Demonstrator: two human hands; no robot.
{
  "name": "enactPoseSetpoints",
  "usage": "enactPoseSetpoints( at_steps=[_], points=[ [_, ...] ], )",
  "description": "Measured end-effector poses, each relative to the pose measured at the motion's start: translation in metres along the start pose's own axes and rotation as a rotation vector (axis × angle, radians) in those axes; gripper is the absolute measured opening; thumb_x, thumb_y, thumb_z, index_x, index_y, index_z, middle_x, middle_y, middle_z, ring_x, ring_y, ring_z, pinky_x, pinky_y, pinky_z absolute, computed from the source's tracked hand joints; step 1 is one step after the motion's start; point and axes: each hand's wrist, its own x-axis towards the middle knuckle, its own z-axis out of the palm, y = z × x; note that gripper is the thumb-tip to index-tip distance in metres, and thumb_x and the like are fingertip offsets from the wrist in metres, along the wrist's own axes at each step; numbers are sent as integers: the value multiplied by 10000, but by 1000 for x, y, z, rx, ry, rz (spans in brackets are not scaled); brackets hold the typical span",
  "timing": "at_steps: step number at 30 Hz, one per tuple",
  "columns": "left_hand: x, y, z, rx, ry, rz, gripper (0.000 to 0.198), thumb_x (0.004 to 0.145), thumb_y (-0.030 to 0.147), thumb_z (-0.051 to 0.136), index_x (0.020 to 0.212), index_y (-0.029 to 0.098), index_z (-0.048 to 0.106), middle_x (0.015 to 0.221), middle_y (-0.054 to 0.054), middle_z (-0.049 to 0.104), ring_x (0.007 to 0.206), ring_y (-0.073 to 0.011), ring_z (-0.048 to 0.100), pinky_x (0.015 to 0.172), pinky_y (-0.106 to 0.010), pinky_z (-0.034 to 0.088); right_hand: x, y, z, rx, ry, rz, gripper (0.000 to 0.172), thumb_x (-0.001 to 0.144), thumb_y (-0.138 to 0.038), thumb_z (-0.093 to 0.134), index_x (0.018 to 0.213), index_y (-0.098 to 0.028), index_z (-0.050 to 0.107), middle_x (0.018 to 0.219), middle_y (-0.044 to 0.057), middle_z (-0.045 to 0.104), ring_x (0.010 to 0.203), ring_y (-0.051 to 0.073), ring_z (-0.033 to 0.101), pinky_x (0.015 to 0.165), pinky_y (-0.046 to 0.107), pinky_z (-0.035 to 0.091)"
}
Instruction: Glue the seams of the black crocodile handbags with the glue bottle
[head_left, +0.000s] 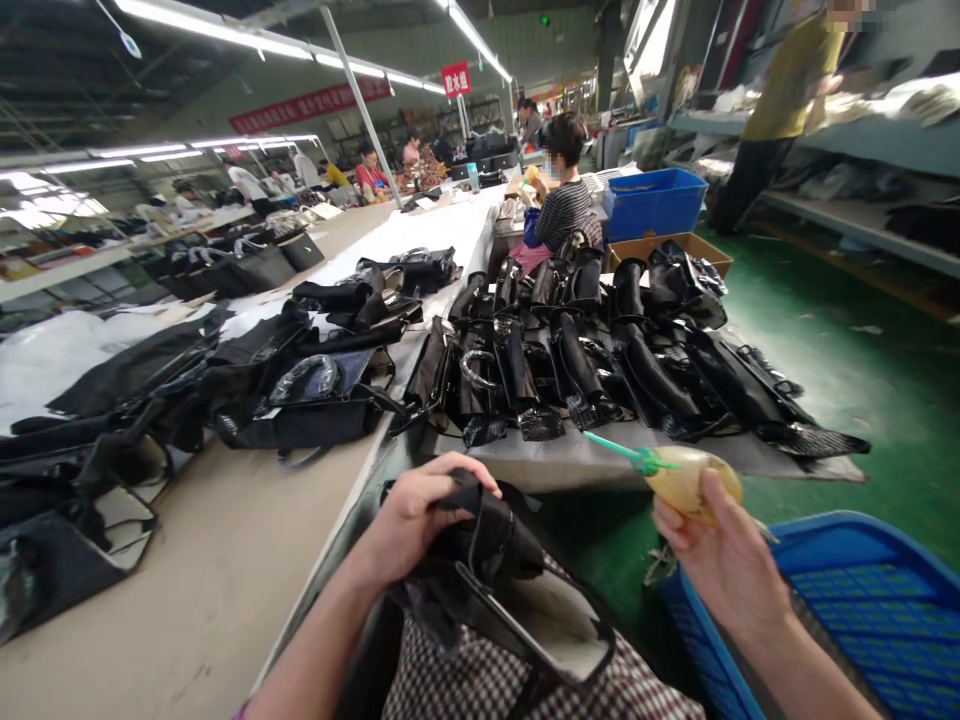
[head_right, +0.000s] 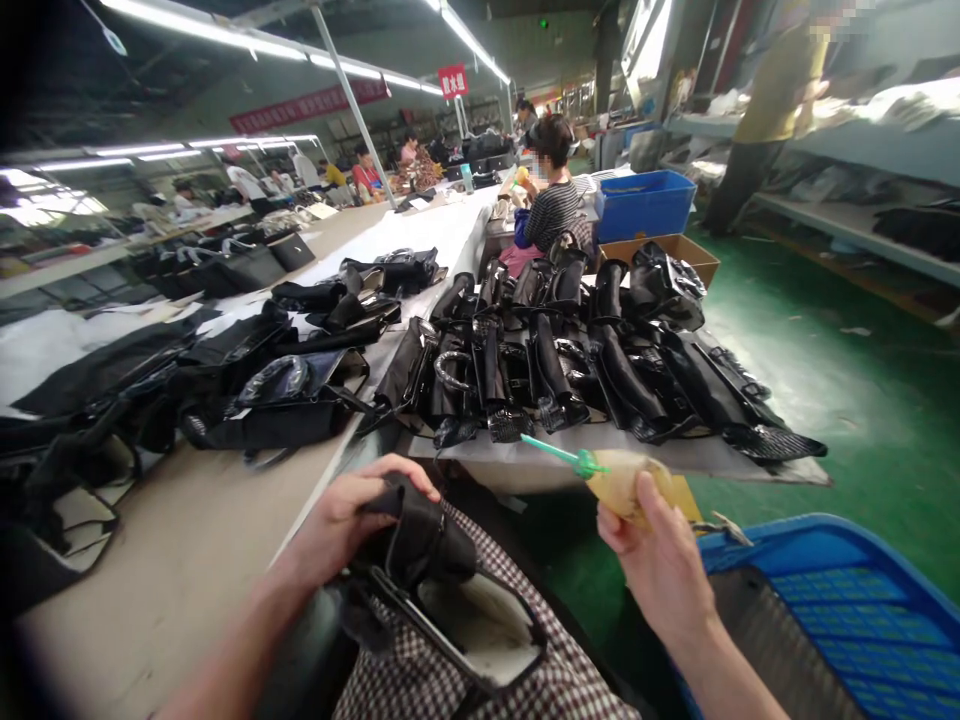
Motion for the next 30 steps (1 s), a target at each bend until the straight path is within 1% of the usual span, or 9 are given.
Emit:
enactPoseSetpoints(
  at_steps=[3,5,10,13,16,19,23,26,30],
  points=[
    [26,-3,-18,-78,-148,15,269,876,361,690,872,119,809,1017,-148,715,913,-274,706,838,-372,578,-4,-23,-38,-151,32,8,329,794,-414,873,1035,-228,748,979,52,645,643,154,503,463,208,485],
    [45,-22,-13,-136,-226,-31,307,839,410,745,886,114,812,1040,-145,705,925,-273,690,845,-377,565,-11,-32,-59,-266,100,15,420,741,-394,893,1109,-249,750,1093,75,665,751,205,571,480,221,518],
    [81,-89,44,-223,-258,-80,282,752,398,827,797,122,793,986,-87,685,921,-212,637,859,-309,496,-31,-38,-90,-498,135,95,594,699,-433,888,1236,-259,701,1171,103,698,960,312,641,591,265,586],
    [91,-111,73,-264,-311,-101,274,708,387,855,718,127,769,975,-72,684,868,-190,621,816,-300,483,-34,-37,-102,-655,99,80,618,713,-464,883,1260,-261,682,1140,95,705,881,294,650,551,258,574],
    [96,-120,84,-289,-336,-132,272,688,375,863,705,124,759,967,-60,676,812,-167,602,761,-286,469,-33,-37,-105,-832,62,11,573,726,-469,885,1226,-277,681,1003,54,714,640,208,592,426,227,509],
    [100,-122,85,-298,-334,-155,259,684,356,859,699,120,752,958,-50,662,786,-150,583,738,-275,453,-34,-37,-96,-932,28,-37,514,739,-462,874,1177,-275,682,944,33,710,561,184,562,416,237,514],
    [103,-124,86,-303,-335,-166,236,680,332,854,689,122,748,958,-47,656,794,-147,575,731,-269,446,-32,-35,-87,-981,17,-84,492,777,-438,834,1209,-286,653,1043,31,707,708,217,636,483,223,544],
    [104,-127,87,-307,-343,-165,228,683,327,850,685,123,748,958,-46,652,802,-148,579,725,-266,445,-24,-32,-94,-1079,-105,-121,492,786,-431,836,1216,-286,645,1086,43,712,833,251,680,507,217,546],
    [105,-128,88,-306,-350,-163,224,680,327,854,708,125,762,963,-46,655,804,-149,585,728,-268,450,-13,-27,-106,-1182,-199,-219,489,834,-451,803,1257,-289,618,1170,63,695,989,288,689,712,278,594]
  ],
)
